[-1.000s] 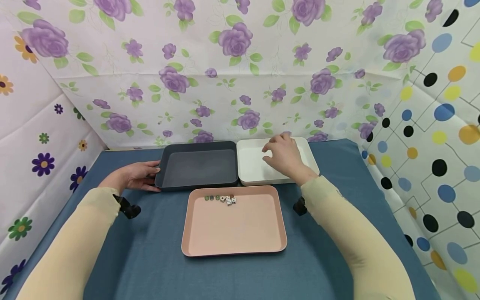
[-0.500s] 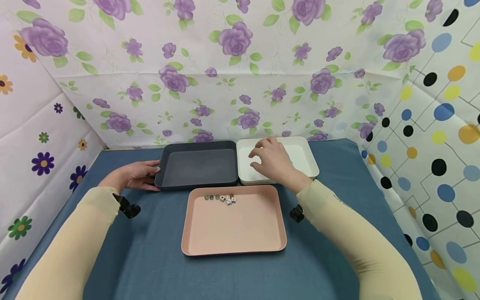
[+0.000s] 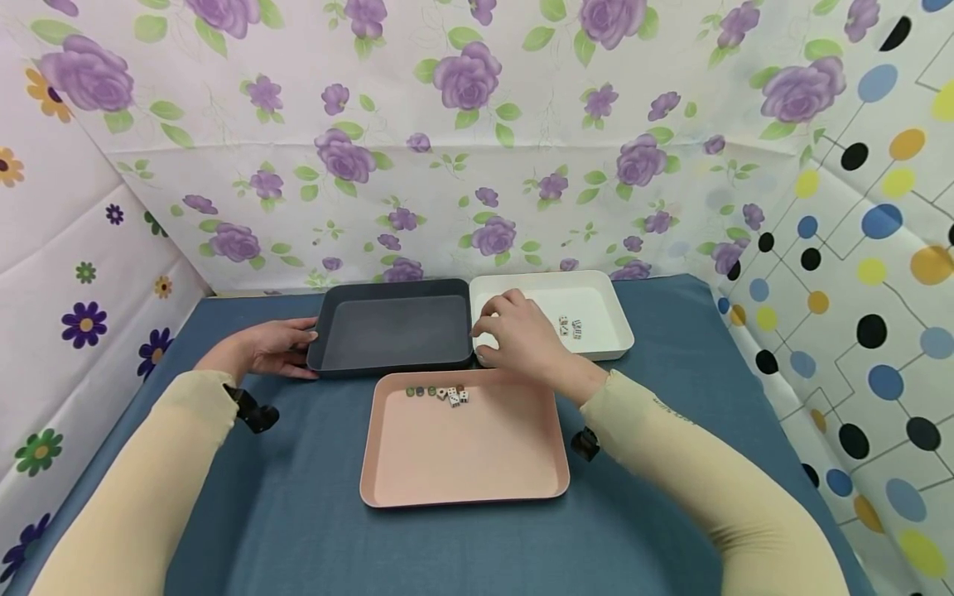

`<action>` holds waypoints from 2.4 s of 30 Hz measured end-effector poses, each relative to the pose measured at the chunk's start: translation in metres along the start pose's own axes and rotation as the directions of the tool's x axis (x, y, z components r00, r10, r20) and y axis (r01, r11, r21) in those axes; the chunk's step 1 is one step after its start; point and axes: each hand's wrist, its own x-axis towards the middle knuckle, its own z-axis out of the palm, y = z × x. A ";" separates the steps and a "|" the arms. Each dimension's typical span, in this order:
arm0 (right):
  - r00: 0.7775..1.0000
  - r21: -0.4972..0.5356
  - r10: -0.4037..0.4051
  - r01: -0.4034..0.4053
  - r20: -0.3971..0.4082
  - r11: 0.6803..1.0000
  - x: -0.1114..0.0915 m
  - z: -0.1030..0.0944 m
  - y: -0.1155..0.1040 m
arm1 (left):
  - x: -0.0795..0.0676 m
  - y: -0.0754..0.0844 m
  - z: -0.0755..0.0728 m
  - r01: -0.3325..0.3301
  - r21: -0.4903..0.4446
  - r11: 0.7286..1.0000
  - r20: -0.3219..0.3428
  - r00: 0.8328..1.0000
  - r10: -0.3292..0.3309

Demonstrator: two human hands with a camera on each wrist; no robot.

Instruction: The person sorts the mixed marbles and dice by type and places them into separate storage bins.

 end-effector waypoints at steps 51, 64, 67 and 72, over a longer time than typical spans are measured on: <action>0.969 -0.187 -0.237 0.245 0.061 0.951 -0.030 0.060 -0.038 | -0.001 0.000 0.000 -0.001 0.001 1.000 0.000 1.000 0.001; 0.969 -0.125 -0.239 0.245 0.060 0.962 -0.035 0.058 -0.042 | 0.001 -0.001 -0.002 0.005 0.012 1.000 -0.009 1.000 -0.005; 0.974 -0.114 -0.220 0.226 0.061 0.967 -0.037 0.057 -0.042 | 0.001 -0.001 -0.002 0.002 0.014 1.000 -0.010 1.000 -0.002; 0.978 -0.109 -0.195 0.202 0.071 0.973 -0.039 0.058 -0.042 | -0.001 0.000 0.000 -0.005 0.007 1.000 -0.004 1.000 0.005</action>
